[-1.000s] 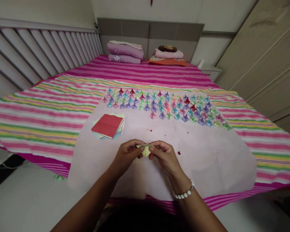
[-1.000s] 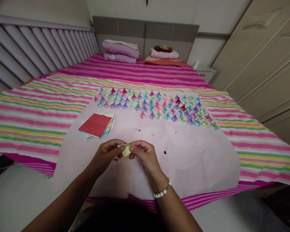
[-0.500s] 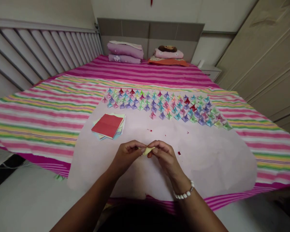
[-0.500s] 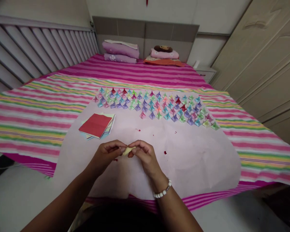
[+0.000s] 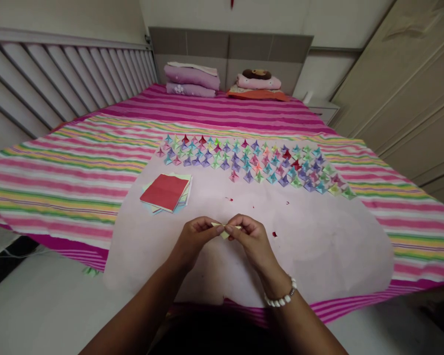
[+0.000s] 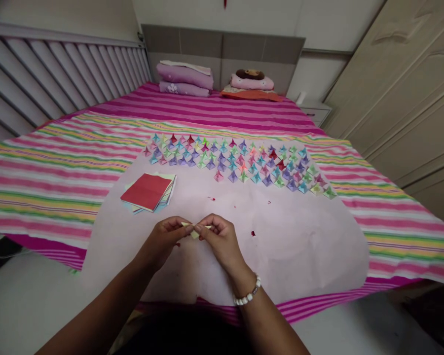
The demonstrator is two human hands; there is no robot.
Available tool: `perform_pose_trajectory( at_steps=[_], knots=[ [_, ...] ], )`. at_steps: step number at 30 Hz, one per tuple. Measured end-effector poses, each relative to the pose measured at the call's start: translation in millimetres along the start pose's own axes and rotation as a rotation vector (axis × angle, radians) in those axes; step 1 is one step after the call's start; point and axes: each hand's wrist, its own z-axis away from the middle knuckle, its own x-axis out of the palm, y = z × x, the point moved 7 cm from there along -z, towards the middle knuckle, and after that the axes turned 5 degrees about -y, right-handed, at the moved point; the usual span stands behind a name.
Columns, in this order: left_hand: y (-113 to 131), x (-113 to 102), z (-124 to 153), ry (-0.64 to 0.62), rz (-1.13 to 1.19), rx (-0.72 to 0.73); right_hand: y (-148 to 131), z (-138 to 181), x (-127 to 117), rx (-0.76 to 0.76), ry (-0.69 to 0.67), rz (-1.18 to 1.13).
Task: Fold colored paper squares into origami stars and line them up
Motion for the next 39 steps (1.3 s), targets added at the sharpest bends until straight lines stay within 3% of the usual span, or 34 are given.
perform_pose_trajectory(
  at_steps=[8,15,19,24,39],
  knots=[
    [-9,-17,-4,0.115,-0.02,0.036,5,0,-8,0.028,0.1,0.034],
    [-16,6,-2,-0.033,0.147,-0.022,6,3,-15,-0.024,0.195,0.002],
    [-20,7,-4,-0.009,0.268,-0.046,4,2,-8,-0.014,0.113,-0.022],
    [-13,13,-5,-0.153,0.246,-0.054,7,1,0,0.045,0.003,-0.139],
    [-17,9,-4,-0.181,0.281,-0.078,11,1,5,0.122,-0.046,-0.271]
  ],
)
